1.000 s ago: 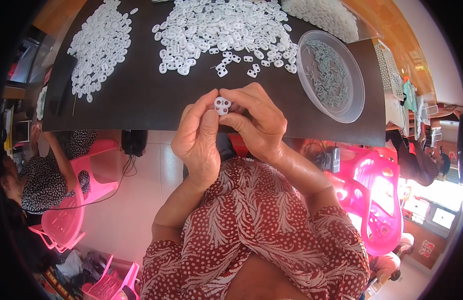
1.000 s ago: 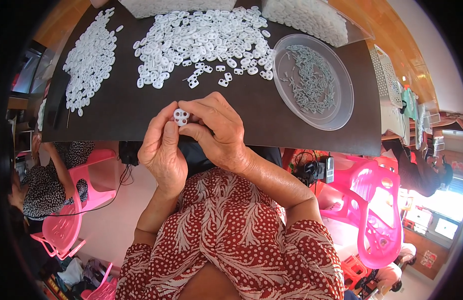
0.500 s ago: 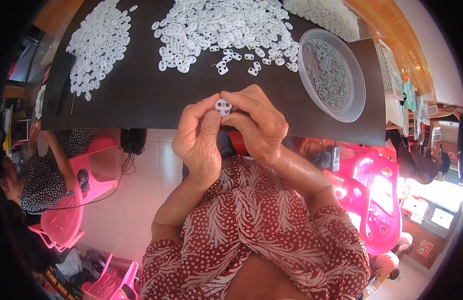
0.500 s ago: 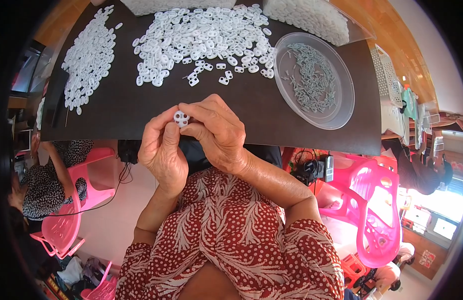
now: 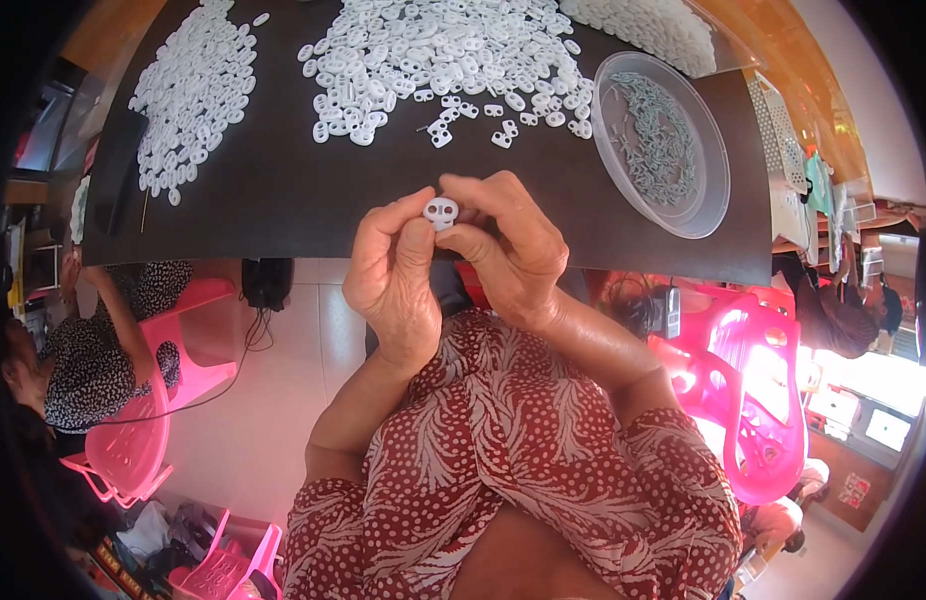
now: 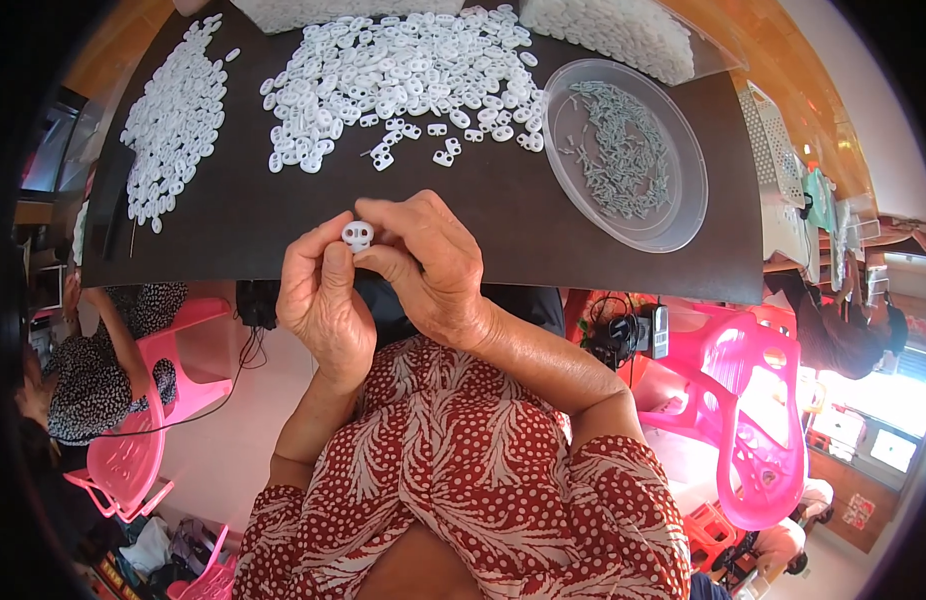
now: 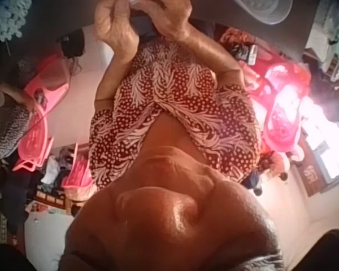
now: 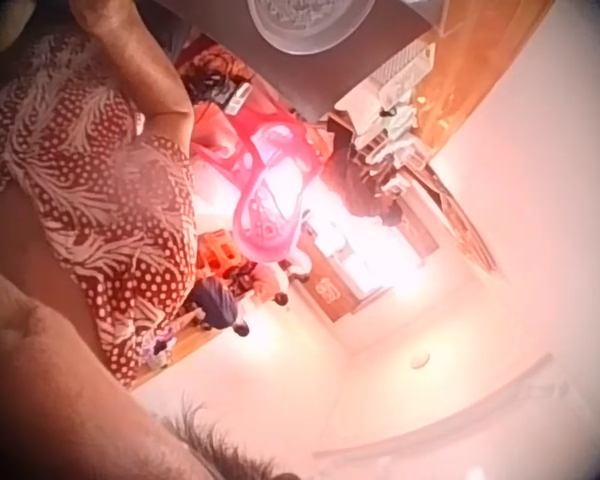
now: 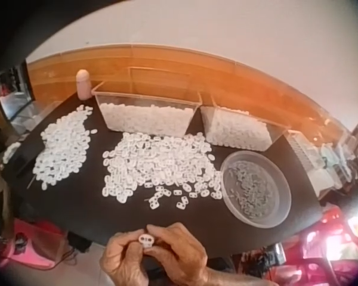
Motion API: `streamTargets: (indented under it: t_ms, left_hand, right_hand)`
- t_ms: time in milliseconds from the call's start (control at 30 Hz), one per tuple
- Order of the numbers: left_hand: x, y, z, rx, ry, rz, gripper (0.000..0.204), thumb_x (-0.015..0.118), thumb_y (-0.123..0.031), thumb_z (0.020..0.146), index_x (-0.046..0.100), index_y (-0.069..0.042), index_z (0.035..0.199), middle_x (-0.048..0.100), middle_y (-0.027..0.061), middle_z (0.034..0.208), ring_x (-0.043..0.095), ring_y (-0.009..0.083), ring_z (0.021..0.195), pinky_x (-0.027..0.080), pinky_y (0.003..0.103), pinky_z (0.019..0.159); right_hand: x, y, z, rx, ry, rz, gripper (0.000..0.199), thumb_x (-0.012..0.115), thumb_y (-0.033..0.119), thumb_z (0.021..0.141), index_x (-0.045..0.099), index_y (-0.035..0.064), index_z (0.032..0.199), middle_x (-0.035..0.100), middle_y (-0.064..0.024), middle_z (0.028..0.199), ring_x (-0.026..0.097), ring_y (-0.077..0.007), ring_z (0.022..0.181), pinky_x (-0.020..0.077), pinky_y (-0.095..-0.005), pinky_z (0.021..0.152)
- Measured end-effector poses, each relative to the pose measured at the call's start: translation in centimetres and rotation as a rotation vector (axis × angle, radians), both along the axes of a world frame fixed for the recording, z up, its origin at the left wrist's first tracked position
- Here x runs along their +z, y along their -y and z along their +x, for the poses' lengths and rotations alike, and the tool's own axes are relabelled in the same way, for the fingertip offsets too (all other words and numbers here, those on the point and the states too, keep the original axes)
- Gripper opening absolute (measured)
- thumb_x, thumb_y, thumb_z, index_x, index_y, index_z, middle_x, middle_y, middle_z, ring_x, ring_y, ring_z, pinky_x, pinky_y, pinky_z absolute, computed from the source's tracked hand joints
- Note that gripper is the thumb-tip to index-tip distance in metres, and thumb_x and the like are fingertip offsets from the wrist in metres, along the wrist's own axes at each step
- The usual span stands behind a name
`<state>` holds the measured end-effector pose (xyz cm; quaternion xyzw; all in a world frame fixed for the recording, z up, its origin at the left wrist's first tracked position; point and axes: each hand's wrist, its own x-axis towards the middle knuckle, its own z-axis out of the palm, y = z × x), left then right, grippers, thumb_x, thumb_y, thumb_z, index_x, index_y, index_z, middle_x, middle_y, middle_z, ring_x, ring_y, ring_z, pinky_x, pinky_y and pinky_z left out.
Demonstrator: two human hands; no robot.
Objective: The person is manually assembling small white plastic components by fitting tiny metal parts into them.
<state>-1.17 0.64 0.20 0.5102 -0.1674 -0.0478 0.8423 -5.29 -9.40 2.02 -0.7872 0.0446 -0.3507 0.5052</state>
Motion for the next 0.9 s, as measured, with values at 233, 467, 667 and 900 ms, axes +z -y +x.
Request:
streamTargets:
  t_ms: [233, 467, 667, 900]
  left_hand:
    - [-0.4, 0.1, 0.0, 0.012, 0.013, 0.005, 0.021, 0.054, -0.011, 0.094, 0.058, 0.005, 0.107, 0.061, 0.008, 0.098, 0.057, 0.0109, 0.087, 0.047, 0.024, 0.08]
    - [-1.3, 0.2, 0.0, 0.017, 0.052, -0.034, 0.021, 0.053, -0.014, 0.095, 0.055, 0.004, 0.107, 0.059, 0.0073, 0.099, 0.056, 0.0111, 0.088, 0.046, 0.025, 0.082]
    - [-1.1, 0.6, 0.0, 0.035, 0.075, -0.023, 0.02, 0.052, -0.018, 0.096, 0.055, 0.001, 0.104, 0.051, 0.0006, 0.089, 0.046, 0.005, 0.076, 0.04, 0.018, 0.068]
    - [-1.4, 0.8, 0.0, 0.092, 0.142, 0.039, 0.018, 0.05, -0.017, 0.097, 0.054, 0.0, 0.102, 0.05, 0.0018, 0.09, 0.044, 0.006, 0.077, 0.039, 0.019, 0.069]
  right_hand:
    - [-0.3, 0.6, 0.4, 0.029, 0.092, -0.154, 0.031, 0.069, -0.006, 0.07, 0.063, -0.003, 0.101, 0.064, -0.011, 0.086, 0.057, -0.0177, 0.073, 0.0467, -0.0257, 0.062]
    - [-0.4, -0.2, 0.5, -0.04, 0.109, -0.134, 0.031, 0.072, 0.0, 0.065, 0.065, -0.0016, 0.095, 0.066, -0.0079, 0.082, 0.059, -0.0214, 0.069, 0.048, -0.0298, 0.063]
    - [-0.6, -0.3, 0.4, -0.051, 0.117, -0.149, 0.031, 0.072, 0.0, 0.065, 0.065, -0.0024, 0.095, 0.066, -0.0088, 0.083, 0.06, -0.022, 0.068, 0.0485, -0.0303, 0.062]
    - [-1.0, -0.2, 0.8, -0.06, 0.204, -0.251, 0.031, 0.073, 0.001, 0.064, 0.064, -0.0033, 0.093, 0.065, -0.0097, 0.08, 0.059, -0.0235, 0.065, 0.048, -0.0315, 0.06]
